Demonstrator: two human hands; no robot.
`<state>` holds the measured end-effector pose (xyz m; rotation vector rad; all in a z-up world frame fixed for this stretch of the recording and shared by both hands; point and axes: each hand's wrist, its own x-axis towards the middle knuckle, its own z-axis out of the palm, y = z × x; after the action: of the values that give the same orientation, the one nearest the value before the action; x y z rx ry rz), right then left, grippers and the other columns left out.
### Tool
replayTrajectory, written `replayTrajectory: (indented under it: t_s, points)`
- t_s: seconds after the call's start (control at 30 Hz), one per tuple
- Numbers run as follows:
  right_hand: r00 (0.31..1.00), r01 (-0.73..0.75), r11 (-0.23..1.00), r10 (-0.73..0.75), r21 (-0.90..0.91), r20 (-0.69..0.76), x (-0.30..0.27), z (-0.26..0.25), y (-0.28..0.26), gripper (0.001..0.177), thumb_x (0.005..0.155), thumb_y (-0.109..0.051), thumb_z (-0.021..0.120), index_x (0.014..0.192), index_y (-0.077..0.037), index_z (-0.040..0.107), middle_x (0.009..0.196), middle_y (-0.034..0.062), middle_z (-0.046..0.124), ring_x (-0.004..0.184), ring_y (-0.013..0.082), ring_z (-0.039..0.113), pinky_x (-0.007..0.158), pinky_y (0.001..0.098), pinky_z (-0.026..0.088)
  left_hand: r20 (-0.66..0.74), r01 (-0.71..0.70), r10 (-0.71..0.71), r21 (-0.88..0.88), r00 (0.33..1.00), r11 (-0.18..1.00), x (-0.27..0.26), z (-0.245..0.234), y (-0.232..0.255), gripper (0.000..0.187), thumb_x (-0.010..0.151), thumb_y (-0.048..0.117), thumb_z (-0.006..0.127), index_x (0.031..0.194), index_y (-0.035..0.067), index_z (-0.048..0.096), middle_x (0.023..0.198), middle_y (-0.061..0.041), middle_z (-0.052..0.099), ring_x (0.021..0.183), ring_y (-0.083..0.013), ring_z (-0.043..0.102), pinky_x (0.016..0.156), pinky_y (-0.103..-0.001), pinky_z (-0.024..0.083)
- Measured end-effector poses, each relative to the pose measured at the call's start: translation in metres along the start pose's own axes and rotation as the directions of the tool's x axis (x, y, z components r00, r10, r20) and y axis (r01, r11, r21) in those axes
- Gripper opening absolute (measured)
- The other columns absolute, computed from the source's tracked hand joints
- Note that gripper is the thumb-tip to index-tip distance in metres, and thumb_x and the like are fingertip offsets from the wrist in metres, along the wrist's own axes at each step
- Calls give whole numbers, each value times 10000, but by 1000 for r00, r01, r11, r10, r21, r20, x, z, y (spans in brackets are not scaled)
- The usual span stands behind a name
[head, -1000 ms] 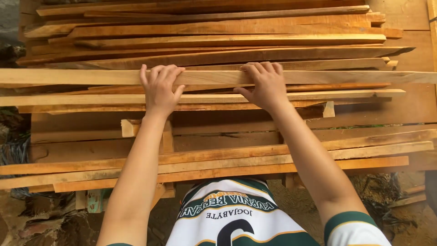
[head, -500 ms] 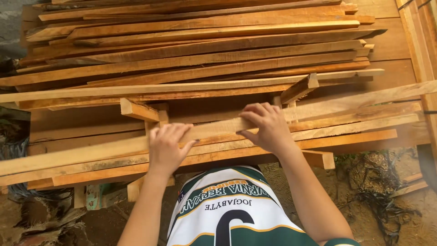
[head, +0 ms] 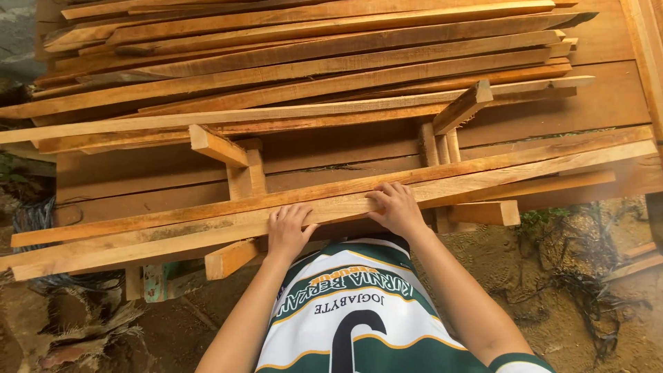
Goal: The recorder is sorting and arranging thin wooden strips on a pile in a workshop setting.
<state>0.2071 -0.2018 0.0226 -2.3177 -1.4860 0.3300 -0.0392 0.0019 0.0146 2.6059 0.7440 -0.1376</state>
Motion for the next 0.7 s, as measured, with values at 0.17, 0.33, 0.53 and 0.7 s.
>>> replayTrajectory:
  t_s: [0.17,0.33,0.53,0.7]
  points:
    - [1000,-2,1000,2,-4,0,-10,-19,-12,476,693,-409,877,1114,-246,726,1101,-42,665,1117,188,608,964,371,440,-9,-49,49,-24,999,999,-4,-11,5,466,847,478,761,1265,305,649,1247,113,645,1230,-126,554,1061,-400,364]
    - [1000,-15,1000,15,-10,-6,-14,-22,-18,473,710,-410,882,1121,-224,735,1101,-35,667,1114,180,600,956,357,432,14,-43,44,-41,999,998,-7,-15,8,455,853,459,762,1264,297,653,1252,108,645,1232,-129,552,1070,-396,357]
    - [999,-18,1000,19,-20,34,-16,-6,-10,502,697,-404,868,1148,-240,722,1129,-33,668,1141,197,603,946,369,459,31,-11,11,-9,999,1000,-7,4,5,460,869,447,753,1279,274,635,1254,98,621,1250,-133,532,1081,-405,348]
    - [1000,-9,999,8,-50,-11,-22,-1,-13,504,736,-461,851,1171,-267,687,1151,-43,632,1158,193,570,964,376,431,32,-27,23,125,999,992,-8,5,9,455,863,403,775,1268,249,636,1310,30,563,1304,-194,473,1052,-426,381]
